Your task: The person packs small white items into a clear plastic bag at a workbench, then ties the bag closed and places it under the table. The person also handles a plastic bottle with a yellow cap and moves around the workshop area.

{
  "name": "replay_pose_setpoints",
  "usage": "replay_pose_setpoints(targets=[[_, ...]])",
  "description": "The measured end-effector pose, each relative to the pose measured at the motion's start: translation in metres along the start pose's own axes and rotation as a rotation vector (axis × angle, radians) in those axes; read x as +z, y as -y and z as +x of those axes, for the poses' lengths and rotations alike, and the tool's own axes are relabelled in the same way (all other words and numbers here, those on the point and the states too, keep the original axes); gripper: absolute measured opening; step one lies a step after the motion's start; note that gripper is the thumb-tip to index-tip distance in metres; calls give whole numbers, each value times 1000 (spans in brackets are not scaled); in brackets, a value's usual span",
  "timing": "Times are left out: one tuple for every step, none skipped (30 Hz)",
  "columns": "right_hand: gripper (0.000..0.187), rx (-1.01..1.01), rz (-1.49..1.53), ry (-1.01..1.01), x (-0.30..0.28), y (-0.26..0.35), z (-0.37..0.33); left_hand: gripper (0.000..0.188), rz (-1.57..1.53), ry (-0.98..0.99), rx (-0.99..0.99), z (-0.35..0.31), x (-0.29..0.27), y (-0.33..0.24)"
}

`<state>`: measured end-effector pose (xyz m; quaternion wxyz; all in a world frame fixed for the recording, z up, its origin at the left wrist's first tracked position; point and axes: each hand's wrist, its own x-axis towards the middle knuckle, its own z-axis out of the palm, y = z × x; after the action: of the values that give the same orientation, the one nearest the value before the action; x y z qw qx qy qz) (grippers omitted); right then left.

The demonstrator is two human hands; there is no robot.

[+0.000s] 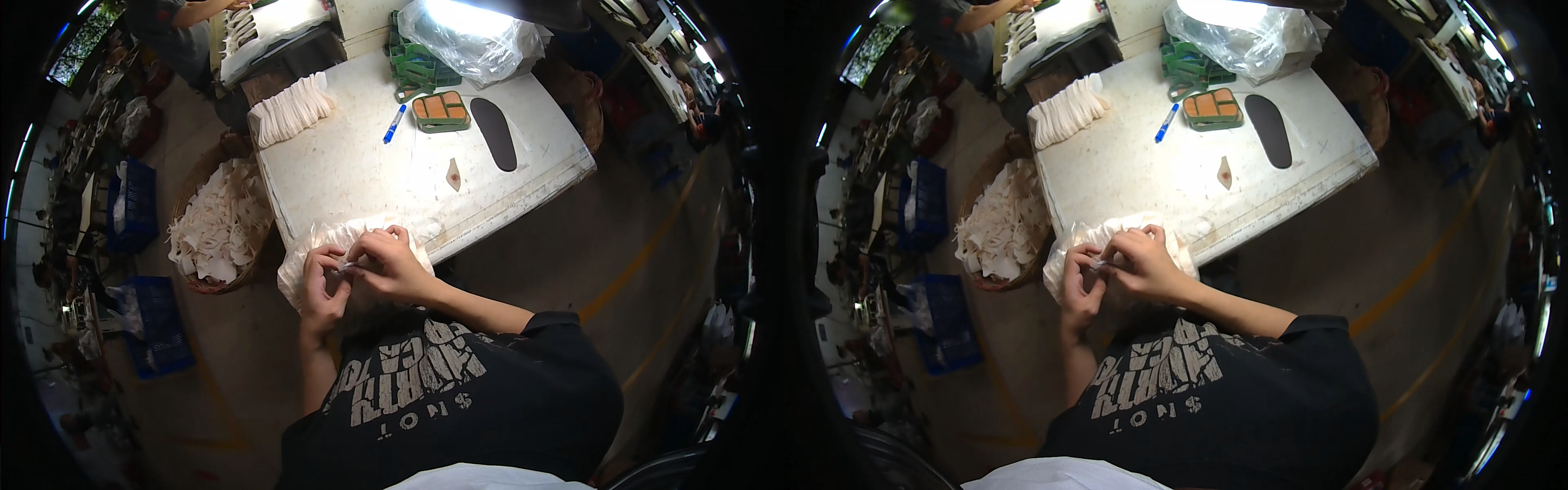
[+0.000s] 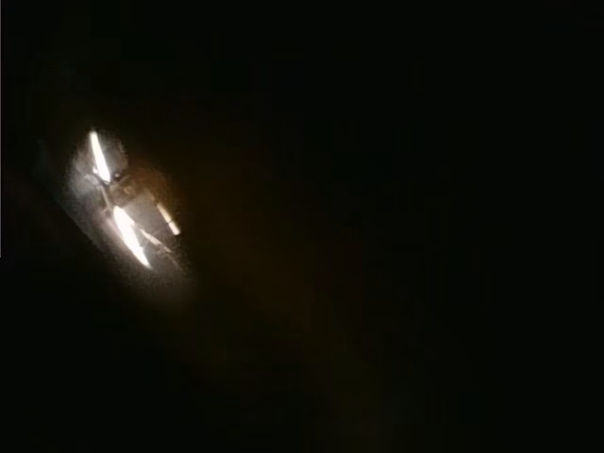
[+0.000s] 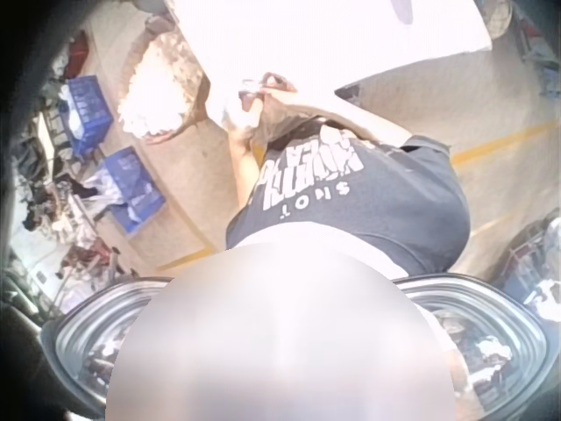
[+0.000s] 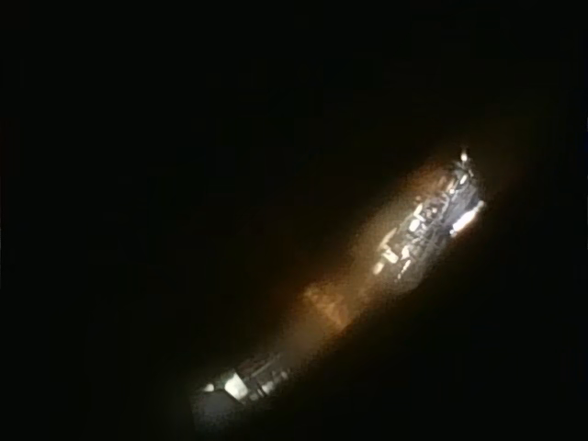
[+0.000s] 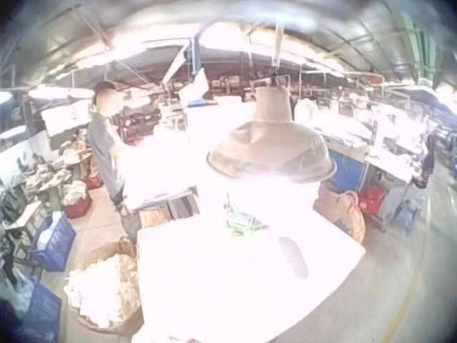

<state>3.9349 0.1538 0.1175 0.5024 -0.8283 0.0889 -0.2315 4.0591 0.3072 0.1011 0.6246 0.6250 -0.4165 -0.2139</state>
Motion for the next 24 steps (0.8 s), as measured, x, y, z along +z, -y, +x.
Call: replay_pose_setpoints(targets=[[13, -10, -2, -12, 0, 0, 0, 20, -83, -33, 1, -1, 3, 4], [12, -21, -4, -24, 0, 1, -1, 22, 4, -95, 16, -2, 6, 7], [12, -27, -5, -37, 1, 1, -2, 23, 90, -156, 29, -4, 10, 8], [12, -52, -11, -56, 1, 0, -2, 24, 177, -217, 42, -5, 15, 8], [13, -77, -16, -76, 1, -2, -1, 23, 249, -279, -2, -7, 22, 6], [13, -103, -22, -97, 1, -3, -1, 22, 323, -341, -45, -6, 29, -1], [14, -135, -38, -110, 1, -4, -1, 21, 397, -403, -87, -5, 34, -6], [15, -167, -55, -123, 2, -4, -1, 18, 409, -406, -116, -5, 35, -8], [16, -202, -74, -135, 3, -4, -2, 16, 420, -412, -142, -4, 36, -9], [17, -202, -76, -146, 3, -3, -2, 14, 432, -417, -168, -3, 37, -10], [18, -201, -79, -156, 4, -1, -2, 13, 547, -368, -89, -1, 35, -8], [19, -201, -83, -169, 5, 0, -3, 13, 659, -315, -5, 4, 31, -4], [20, -169, -72, -181, 6, 0, -3, 14, 769, -261, 80, 8, 25, -2], [20, -136, -61, -194, 7, -1, -4, 14, 665, -183, 55, 9, 18, -3], [21, -104, -50, -207, 7, -2, -4, 15, 560, -104, 30, 11, 10, -8], [21, -123, -84, -203, 7, -3, -5, 16, 455, -25, 5, 12, 6, -14], [21, -143, -118, -198, 6, -5, -5, 15, 322, -17, 9, 14, 7, -18], [22, -163, -150, -189, 5, -6, -5, 14, 190, -13, 10, 15, 7, -23], [20, -185, -179, -179, 5, -7, -4, 14, 58, -9, 11, 15, 7, -25], [18, -206, -208, -170, 5, -7, -4, 14, 52, -33, -52, 13, 7, -24], [17, -227, -237, -160, 4, -7, -3, 15, 46, -57, -115, 11, 6, -24], [16, -258, -258, -151, 3, -7, -4, 16, 40, -81, -179, 11, 6, -24], [15, -289, -280, -142, 2, -6, -4, 21, 48, -131, -213, 13, 8, -23], [14, -320, -303, -133, 0, -5, -4, 21, 55, -157, -220, 14, 12, -22]])
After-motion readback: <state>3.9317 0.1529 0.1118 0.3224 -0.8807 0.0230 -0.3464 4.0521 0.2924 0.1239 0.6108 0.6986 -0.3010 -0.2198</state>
